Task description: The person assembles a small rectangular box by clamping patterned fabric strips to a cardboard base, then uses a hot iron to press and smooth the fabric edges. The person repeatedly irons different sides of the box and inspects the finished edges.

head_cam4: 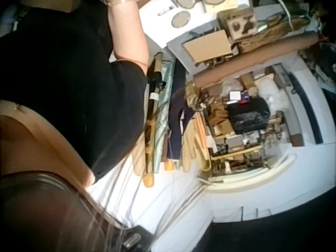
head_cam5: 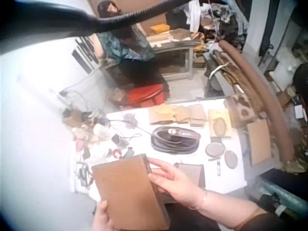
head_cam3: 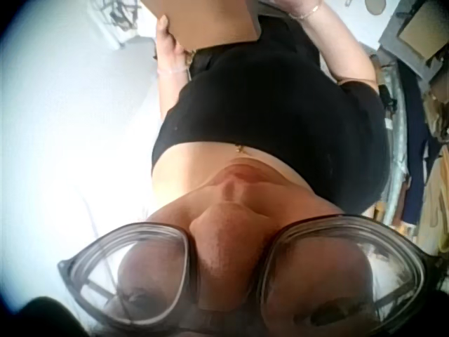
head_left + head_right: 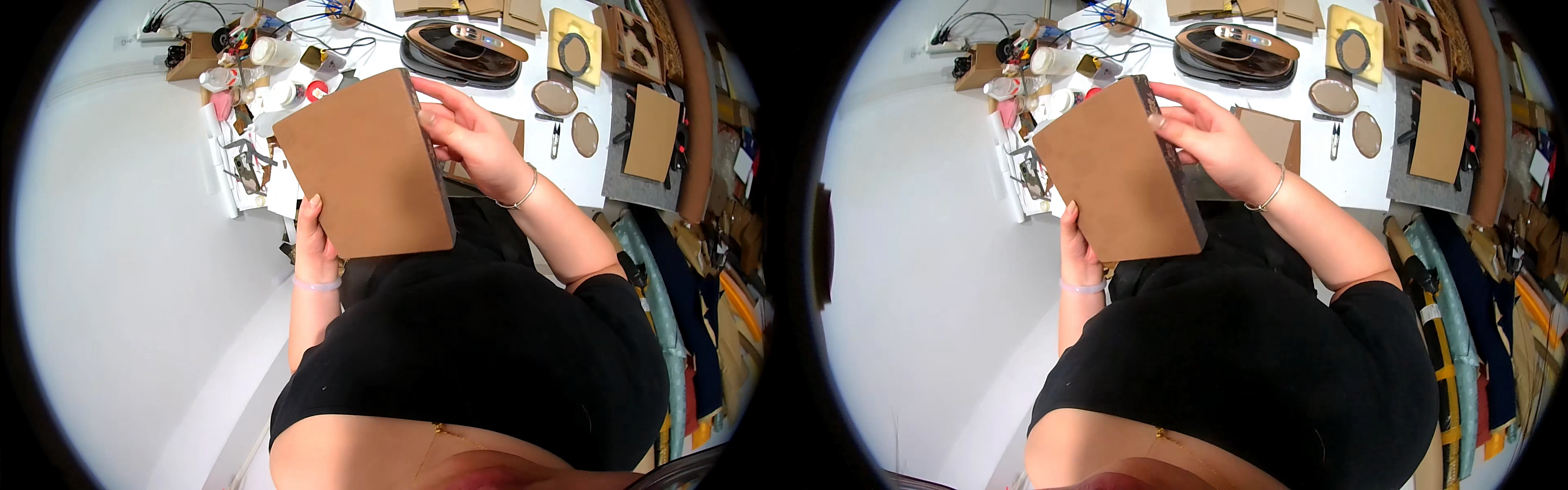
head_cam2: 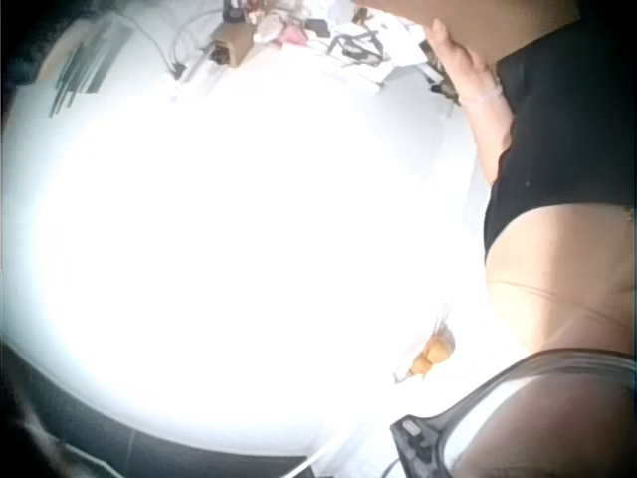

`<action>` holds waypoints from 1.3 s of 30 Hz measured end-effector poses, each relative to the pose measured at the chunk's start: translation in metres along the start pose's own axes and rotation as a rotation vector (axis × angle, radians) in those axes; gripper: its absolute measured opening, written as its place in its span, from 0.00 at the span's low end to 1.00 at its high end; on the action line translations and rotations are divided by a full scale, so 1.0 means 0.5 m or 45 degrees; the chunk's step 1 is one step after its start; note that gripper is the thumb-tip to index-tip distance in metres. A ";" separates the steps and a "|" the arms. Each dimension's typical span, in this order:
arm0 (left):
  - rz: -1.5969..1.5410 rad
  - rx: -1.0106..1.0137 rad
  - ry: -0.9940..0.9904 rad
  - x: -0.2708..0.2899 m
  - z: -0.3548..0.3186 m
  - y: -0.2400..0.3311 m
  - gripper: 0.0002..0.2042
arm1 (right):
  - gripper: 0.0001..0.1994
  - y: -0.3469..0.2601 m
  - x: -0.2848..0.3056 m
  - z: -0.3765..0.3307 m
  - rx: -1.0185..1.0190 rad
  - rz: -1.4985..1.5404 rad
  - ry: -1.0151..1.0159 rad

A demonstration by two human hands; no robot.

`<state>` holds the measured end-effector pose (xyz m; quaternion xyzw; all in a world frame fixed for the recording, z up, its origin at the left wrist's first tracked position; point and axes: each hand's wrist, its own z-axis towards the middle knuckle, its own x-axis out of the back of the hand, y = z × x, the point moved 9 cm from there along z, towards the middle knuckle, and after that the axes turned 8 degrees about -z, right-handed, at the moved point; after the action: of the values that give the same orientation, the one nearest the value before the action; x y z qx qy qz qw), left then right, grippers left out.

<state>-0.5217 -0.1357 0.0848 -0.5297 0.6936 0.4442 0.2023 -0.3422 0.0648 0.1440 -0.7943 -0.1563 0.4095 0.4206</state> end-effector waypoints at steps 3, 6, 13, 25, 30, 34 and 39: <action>-0.026 0.060 0.067 -0.037 -0.011 -0.015 0.29 | 0.29 -0.034 -0.009 -0.031 -0.002 -0.011 0.069; 0.212 -0.099 0.159 -0.101 -0.029 -0.009 0.30 | 0.36 -0.041 -0.001 -0.045 -0.027 -0.055 0.063; 0.490 -0.386 0.128 -0.224 -0.038 0.004 0.32 | 0.31 -0.020 0.012 -0.063 0.037 0.202 -0.025; 0.467 -0.438 0.025 -0.267 -0.027 0.011 0.31 | 0.30 0.005 -0.015 -0.085 0.092 0.601 -0.297; 0.455 -0.466 -0.011 -0.282 -0.031 0.018 0.32 | 0.32 -0.024 -0.021 -0.103 0.117 0.568 -0.338; 0.462 -0.436 -0.100 -0.286 -0.024 0.024 0.31 | 0.30 -0.015 -0.015 -0.098 0.114 0.612 -0.341; 0.247 -0.335 -0.100 -0.278 -0.015 0.016 0.28 | 0.26 0.017 0.008 -0.077 0.074 0.675 -0.284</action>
<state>-0.4779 -0.0644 0.1966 -0.4645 0.6689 0.5689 0.1145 -0.3104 0.0414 0.1474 -0.7453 0.0232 0.5942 0.3016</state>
